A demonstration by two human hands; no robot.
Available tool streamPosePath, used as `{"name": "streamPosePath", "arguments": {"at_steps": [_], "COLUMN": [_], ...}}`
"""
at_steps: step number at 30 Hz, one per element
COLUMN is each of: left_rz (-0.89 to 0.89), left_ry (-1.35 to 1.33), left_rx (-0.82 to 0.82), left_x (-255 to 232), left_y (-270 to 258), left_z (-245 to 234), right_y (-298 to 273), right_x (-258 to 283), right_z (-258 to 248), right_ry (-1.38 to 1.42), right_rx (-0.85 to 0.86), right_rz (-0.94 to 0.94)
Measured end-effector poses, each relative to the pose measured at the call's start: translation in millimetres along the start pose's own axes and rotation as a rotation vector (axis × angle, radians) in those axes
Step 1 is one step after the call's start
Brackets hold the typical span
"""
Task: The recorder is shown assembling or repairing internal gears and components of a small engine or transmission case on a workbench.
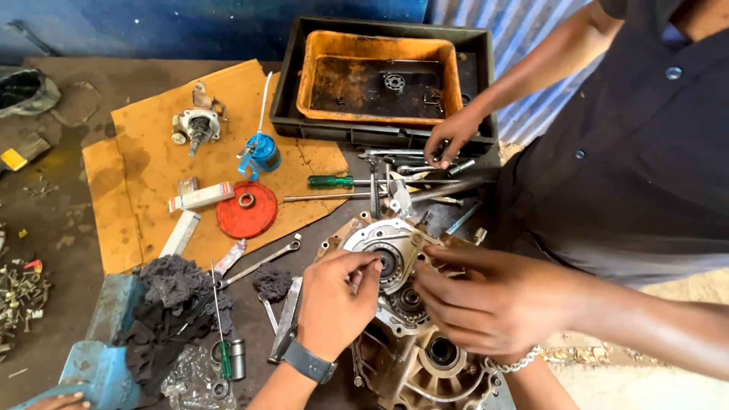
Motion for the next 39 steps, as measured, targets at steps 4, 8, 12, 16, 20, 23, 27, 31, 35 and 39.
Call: {"name": "streamPosePath", "arguments": {"at_steps": [4, 8, 12, 16, 20, 23, 27, 31, 35, 39], "left_rz": [0.150, -0.170, -0.264, -0.270, -0.228, -0.244, -0.175, -0.171, 0.126, 0.286], "left_ry": [0.064, 0.105, 0.037, 0.069, 0.136, 0.144, 0.212, 0.155, 0.052, 0.020], "left_rx": [-0.114, 0.079, 0.229, 0.237, 0.202, 0.207, 0.279, 0.189, 0.059, 0.144], "left_x": [0.8, 13.3, 31.2, 29.3, 27.4, 31.9, 46.2, 24.2, 8.2, 16.3], "left_y": [4.8, 19.7, 25.5, 26.3, 24.2, 25.9, 27.4, 25.2, 20.9, 17.4], "left_z": [-1.3, -2.9, 0.9, 0.4, 3.2, 7.1, 14.8, 0.0, -17.1, -14.2], "right_y": [-8.7, 1.8, 9.7, 16.0, 23.7, 25.7, 20.4, 20.6, 40.1, 59.7], "right_x": [124.8, 133.8, 190.6, 176.4, 120.1, 85.1, 93.5, 103.3, 72.4, 9.9], "right_z": [-20.8, -22.3, -17.1, -20.5, -22.1, -22.9, -24.3, -20.9, -1.6, 11.1], "right_ry": [-1.440, -2.120, -1.774, -1.409, -1.562, -1.403, -2.106, -1.631, 0.085, 0.709], "right_rx": [0.563, 0.326, 0.411, 0.483, 0.441, 0.477, 0.232, 0.352, 0.404, 0.045], "right_rz": [-0.460, -0.871, -0.463, -0.145, -0.457, -0.464, -0.833, -0.839, -0.165, -0.254]}}
Point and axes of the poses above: each hand's wrist, its own y-axis towards the middle knuckle, its own z-axis out of the palm, x = y × z, the point moved 2 cm from there along y, towards the middle knuckle, and after that the axes turned 7 degrees about y, right-handed, at the moved point
